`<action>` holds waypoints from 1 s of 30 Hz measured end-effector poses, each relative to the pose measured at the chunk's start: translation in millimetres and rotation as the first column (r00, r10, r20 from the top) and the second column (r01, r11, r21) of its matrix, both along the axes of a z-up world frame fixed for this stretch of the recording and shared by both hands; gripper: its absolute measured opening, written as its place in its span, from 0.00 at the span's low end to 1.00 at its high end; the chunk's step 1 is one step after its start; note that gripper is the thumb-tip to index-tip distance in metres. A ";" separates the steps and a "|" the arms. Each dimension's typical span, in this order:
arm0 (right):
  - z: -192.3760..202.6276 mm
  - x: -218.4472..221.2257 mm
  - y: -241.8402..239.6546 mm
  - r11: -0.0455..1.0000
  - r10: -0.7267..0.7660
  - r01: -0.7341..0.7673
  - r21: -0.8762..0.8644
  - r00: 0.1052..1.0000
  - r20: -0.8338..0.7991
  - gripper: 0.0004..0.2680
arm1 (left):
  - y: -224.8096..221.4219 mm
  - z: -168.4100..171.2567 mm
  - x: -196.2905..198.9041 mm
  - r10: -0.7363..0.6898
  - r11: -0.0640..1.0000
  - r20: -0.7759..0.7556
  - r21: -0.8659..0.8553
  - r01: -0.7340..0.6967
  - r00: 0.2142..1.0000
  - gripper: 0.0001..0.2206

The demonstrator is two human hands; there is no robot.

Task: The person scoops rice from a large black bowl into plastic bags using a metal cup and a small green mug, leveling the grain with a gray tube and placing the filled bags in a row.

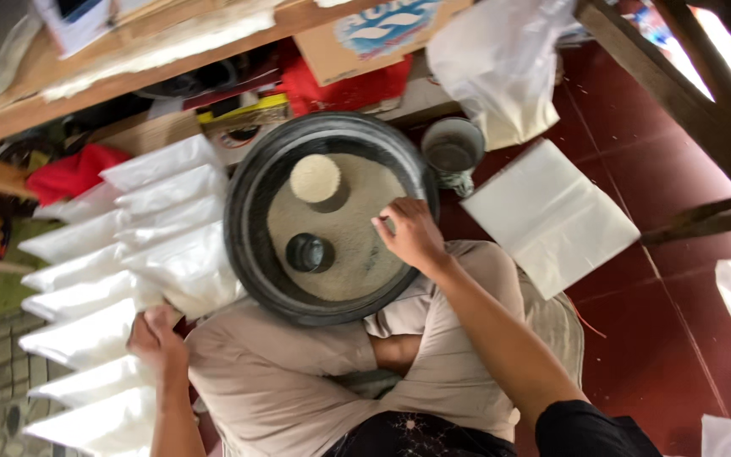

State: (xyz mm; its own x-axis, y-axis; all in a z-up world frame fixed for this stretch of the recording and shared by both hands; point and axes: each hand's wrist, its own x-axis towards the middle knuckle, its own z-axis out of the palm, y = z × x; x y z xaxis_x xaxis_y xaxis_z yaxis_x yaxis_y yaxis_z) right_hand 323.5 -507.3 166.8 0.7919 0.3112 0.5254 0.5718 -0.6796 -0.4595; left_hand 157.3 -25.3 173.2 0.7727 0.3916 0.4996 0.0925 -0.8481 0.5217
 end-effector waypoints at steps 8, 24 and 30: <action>47.0 54.1 -73.4 0.931 -0.165 0.132 0.341 0.984 0.069 0.03 | -184.8 72.1 182.5 -0.623 0.775 0.080 -0.073 0.628 0.778 0.16; 108.4 228.9 -248.0 0.935 -0.318 0.343 -0.087 0.922 0.220 0.23 | -466.8 39.1 447.6 -0.673 0.708 -0.135 0.169 0.686 0.728 0.18; 83.6 232.9 -275.3 0.922 -0.325 0.367 -0.123 0.906 0.273 0.09 | -478.1 10.9 466.5 -0.727 0.670 -0.079 0.139 0.730 0.682 0.10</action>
